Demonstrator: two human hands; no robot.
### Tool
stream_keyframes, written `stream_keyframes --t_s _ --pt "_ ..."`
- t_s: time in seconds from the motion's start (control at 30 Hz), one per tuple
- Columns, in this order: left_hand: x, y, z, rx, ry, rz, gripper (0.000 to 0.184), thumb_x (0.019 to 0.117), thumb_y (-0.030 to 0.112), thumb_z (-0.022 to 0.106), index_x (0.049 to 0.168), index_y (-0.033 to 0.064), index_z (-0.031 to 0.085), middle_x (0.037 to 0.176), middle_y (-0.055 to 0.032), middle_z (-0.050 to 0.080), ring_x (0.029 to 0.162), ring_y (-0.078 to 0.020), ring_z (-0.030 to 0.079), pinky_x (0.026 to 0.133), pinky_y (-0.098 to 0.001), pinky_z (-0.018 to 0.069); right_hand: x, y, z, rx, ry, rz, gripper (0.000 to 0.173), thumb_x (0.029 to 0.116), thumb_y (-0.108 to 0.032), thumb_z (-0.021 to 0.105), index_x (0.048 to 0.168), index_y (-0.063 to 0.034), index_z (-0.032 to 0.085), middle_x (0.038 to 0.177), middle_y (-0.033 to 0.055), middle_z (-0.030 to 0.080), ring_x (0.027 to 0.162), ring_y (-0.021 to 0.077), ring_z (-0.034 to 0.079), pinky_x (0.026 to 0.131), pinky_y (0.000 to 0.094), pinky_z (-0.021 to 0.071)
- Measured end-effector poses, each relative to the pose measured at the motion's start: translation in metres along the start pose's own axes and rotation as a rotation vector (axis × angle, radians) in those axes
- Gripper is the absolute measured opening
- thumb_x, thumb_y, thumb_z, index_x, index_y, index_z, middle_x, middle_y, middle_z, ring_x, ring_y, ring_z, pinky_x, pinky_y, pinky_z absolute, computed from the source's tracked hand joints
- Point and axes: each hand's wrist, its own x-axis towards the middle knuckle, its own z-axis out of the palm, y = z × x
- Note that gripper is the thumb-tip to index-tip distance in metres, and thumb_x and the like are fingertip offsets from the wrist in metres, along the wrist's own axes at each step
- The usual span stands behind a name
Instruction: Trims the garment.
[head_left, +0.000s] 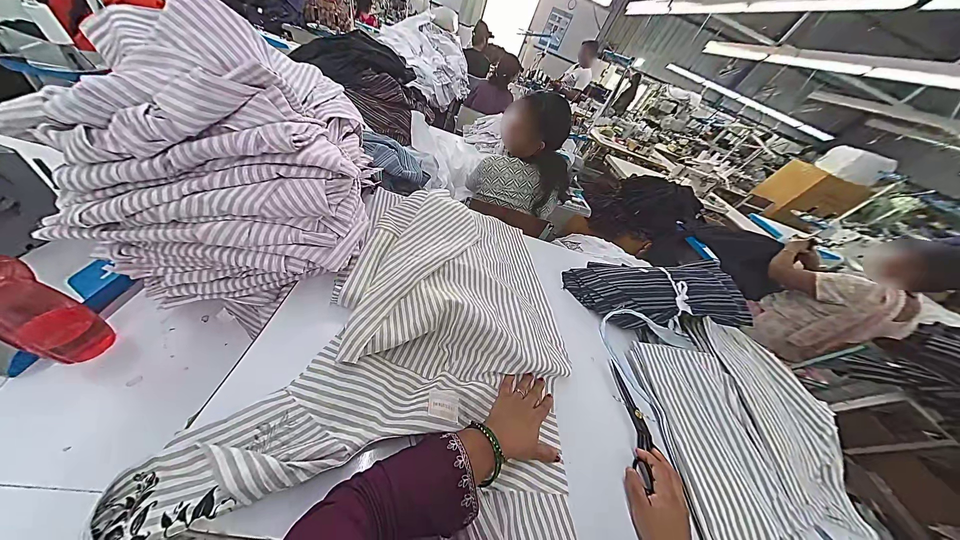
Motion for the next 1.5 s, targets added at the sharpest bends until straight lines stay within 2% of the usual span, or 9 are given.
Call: stream_keyframes --t_s 0.33,0.63,0.93,1.13,1.33,1.5 --pt "0.001 0.000 0.001 0.001 0.016 -0.004 0.091 0.0955 0.059 0.061 0.162 0.0080 0.027 0.172 -0.0169 0.013 0.159 -0.0385 0.006 0.122 -0.0688 0.0011 0.001 0.000 0.000 0.005 -0.012 0.021 0.040 0.0938 -0.006 0.057 0.127 0.0153 0.060 0.145 0.0405 0.046 0.139 0.0545 0.042 0.116 0.0604 0.0331" --pt "0.000 0.000 0.001 -0.001 0.014 0.000 0.091 0.0958 0.059 0.061 0.162 0.0077 0.026 0.172 -0.0174 0.011 0.159 -0.0387 0.005 0.121 -0.0694 -0.0002 0.003 -0.002 -0.002 -0.004 -0.035 0.036 0.040 0.0944 -0.007 0.057 0.128 0.0149 0.060 0.145 0.0401 0.046 0.140 0.0534 0.042 0.117 0.0594 0.0324" --pt "0.002 0.001 0.004 0.015 0.031 0.007 0.090 0.0951 0.060 0.061 0.162 0.0087 0.028 0.171 -0.0173 0.014 0.159 -0.0386 0.007 0.121 -0.0691 0.0014 0.000 0.007 0.003 0.007 0.024 0.024 0.039 0.0928 -0.006 0.057 0.127 0.0134 0.062 0.146 0.0385 0.047 0.139 0.0552 0.043 0.114 0.0651 0.0330" --pt "-0.002 -0.002 0.003 -0.017 0.048 0.007 0.090 0.0950 0.057 0.063 0.161 0.0077 0.029 0.171 -0.0184 0.015 0.159 -0.0383 0.006 0.122 -0.0688 0.0006 0.003 0.000 -0.001 -0.019 -0.049 0.014 0.041 0.0955 -0.009 0.057 0.130 0.0142 0.059 0.146 0.0403 0.045 0.140 0.0537 0.041 0.117 0.0595 0.0326" --pt "0.002 0.000 0.003 0.002 0.015 0.000 0.091 0.0953 0.060 0.061 0.162 0.0083 0.027 0.172 -0.0173 0.011 0.159 -0.0394 0.005 0.121 -0.0702 0.0006 0.001 0.008 0.005 0.004 0.013 0.019 0.040 0.0923 -0.007 0.058 0.126 0.0130 0.062 0.146 0.0383 0.047 0.138 0.0551 0.043 0.114 0.0648 0.0344" --pt "0.001 0.000 0.002 0.001 0.010 -0.006 0.091 0.0956 0.060 0.061 0.162 0.0087 0.027 0.172 -0.0170 0.011 0.159 -0.0390 0.005 0.121 -0.0703 0.0008 0.002 0.007 0.005 -0.004 0.006 0.027 0.040 0.0928 -0.007 0.058 0.127 0.0119 0.062 0.147 0.0377 0.046 0.139 0.0541 0.043 0.114 0.0647 0.0336"
